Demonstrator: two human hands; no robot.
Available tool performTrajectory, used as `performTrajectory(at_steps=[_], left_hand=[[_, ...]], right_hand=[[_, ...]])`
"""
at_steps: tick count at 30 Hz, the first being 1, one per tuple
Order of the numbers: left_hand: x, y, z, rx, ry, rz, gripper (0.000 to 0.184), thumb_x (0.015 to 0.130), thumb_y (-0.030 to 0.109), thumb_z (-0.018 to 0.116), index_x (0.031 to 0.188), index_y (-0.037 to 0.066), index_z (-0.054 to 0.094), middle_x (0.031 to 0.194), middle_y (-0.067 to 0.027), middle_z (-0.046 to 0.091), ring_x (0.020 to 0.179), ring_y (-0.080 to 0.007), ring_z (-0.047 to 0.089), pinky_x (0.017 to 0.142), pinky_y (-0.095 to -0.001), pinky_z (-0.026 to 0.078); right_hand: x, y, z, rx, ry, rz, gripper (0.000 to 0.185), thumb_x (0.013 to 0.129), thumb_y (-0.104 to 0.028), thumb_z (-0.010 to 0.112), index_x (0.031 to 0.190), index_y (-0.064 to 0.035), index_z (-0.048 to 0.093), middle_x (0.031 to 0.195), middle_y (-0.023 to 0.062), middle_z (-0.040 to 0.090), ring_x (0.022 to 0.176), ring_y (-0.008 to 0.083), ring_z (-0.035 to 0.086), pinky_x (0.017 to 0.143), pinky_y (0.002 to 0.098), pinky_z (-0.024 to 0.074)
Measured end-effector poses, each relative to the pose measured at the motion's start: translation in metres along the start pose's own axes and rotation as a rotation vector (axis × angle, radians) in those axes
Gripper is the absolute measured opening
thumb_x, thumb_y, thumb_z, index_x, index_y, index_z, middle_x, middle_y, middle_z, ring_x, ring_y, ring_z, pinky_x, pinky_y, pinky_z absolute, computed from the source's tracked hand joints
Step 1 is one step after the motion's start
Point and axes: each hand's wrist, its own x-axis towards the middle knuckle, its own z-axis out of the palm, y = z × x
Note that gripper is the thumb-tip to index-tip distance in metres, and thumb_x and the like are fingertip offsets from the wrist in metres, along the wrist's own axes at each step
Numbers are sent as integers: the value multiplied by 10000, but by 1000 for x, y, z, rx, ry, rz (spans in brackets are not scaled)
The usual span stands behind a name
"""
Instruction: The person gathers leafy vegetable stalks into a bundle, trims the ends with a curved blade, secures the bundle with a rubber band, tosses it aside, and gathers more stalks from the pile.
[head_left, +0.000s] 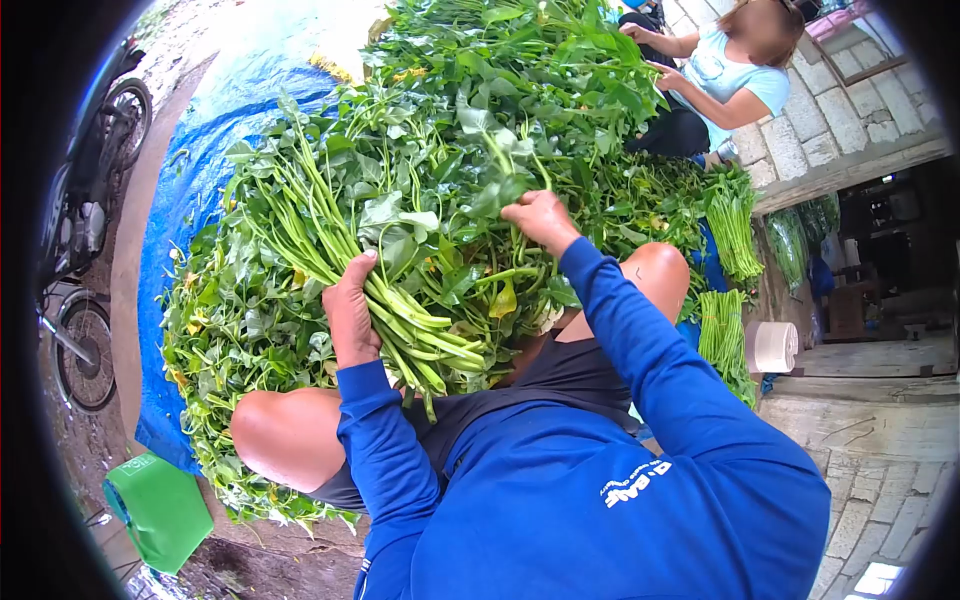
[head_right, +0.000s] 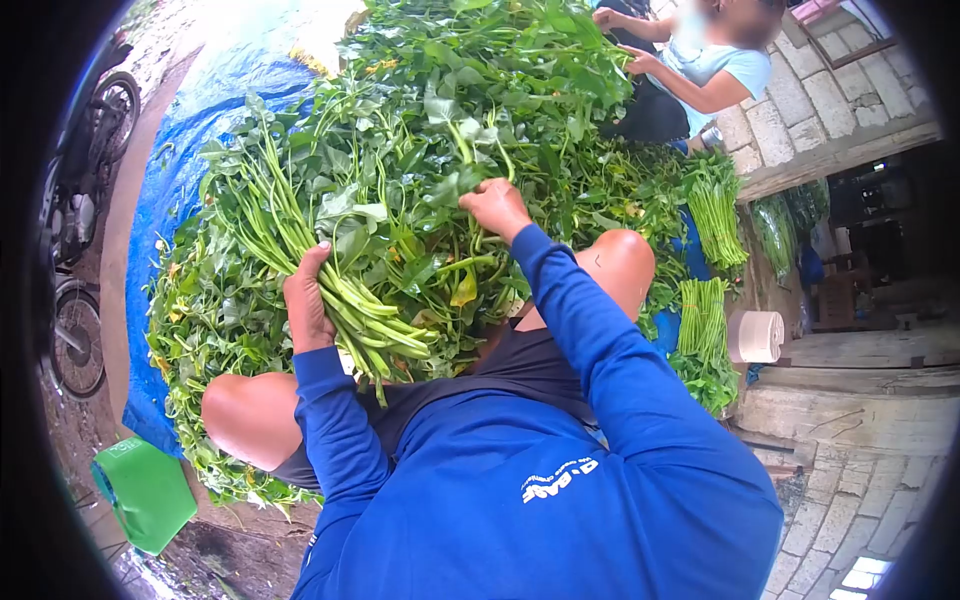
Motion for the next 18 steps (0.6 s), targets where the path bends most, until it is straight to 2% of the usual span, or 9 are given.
performTrajectory(at_steps=[2,5,7,9,10,14,16,17,18], left_hand=[[1,1,-1,-1,16,44,250,928,165,784,1050,-48,739,904,-104,757,697,-202,738,620,-349,630],[5,3,-6,13,-1,3,268,914,164,795,1060,-54,738,924,-103,763,741,-191,743,683,-333,635],[3,5,-4,1,-38,-63,282,905,155,800,1084,-54,741,954,-102,769,765,-194,745,725,-331,637],[3,-1,2,-3,-10,74,285,909,168,796,1080,-54,743,947,-109,769,741,-204,745,707,-345,638],[5,-3,3,-10,20,146,287,912,174,793,1079,-54,744,944,-112,769,729,-209,745,698,-352,639],[-2,6,0,38,-72,-83,262,905,172,798,1040,-47,750,919,-110,763,697,-217,741,650,-355,621],[0,-1,6,4,-14,54,264,890,177,821,1015,-46,754,871,-97,753,681,-204,730,616,-353,624],[4,-5,-2,20,-12,32,266,884,176,828,1012,-45,755,865,-96,753,684,-200,729,617,-356,627],[5,-3,-1,32,-26,12,268,877,176,834,1009,-44,756,858,-94,752,686,-196,729,618,-359,630]], right_hand=[[-9,-28,-31,133,60,-103,390,805,-362,833,904,13,790,898,196,770,831,268,720,802,397,568],[-23,-47,-52,195,222,-450,413,830,-349,875,1044,-4,797,948,129,770,856,206,701,825,348,558],[-18,-38,-57,-199,469,-869,415,834,-311,893,1105,-14,789,971,92,770,866,180,696,835,335,559],[-35,-68,-73,565,-52,-357,380,862,-302,891,1095,-25,775,974,45,773,872,151,695,854,316,566],[-50,-87,-76,645,-82,-390,352,889,-344,862,1001,-27,757,906,27,739,804,131,659,781,302,543],[-46,-61,-83,331,-148,-182,318,890,-311,831,954,-16,731,823,18,681,716,120,598,663,299,481],[-15,-81,-80,202,-112,-218,288,878,-270,817,961,-8,728,811,20,676,703,126,595,629,301,465],[-16,-73,-80,382,-185,-240,415,852,-240,795,1178,6,719,867,71,731,758,163,667,661,330,510],[-9,-67,-79,125,-89,-110,622,869,-218,742,1434,9,611,917,123,764,809,190,715,716,357,556]])
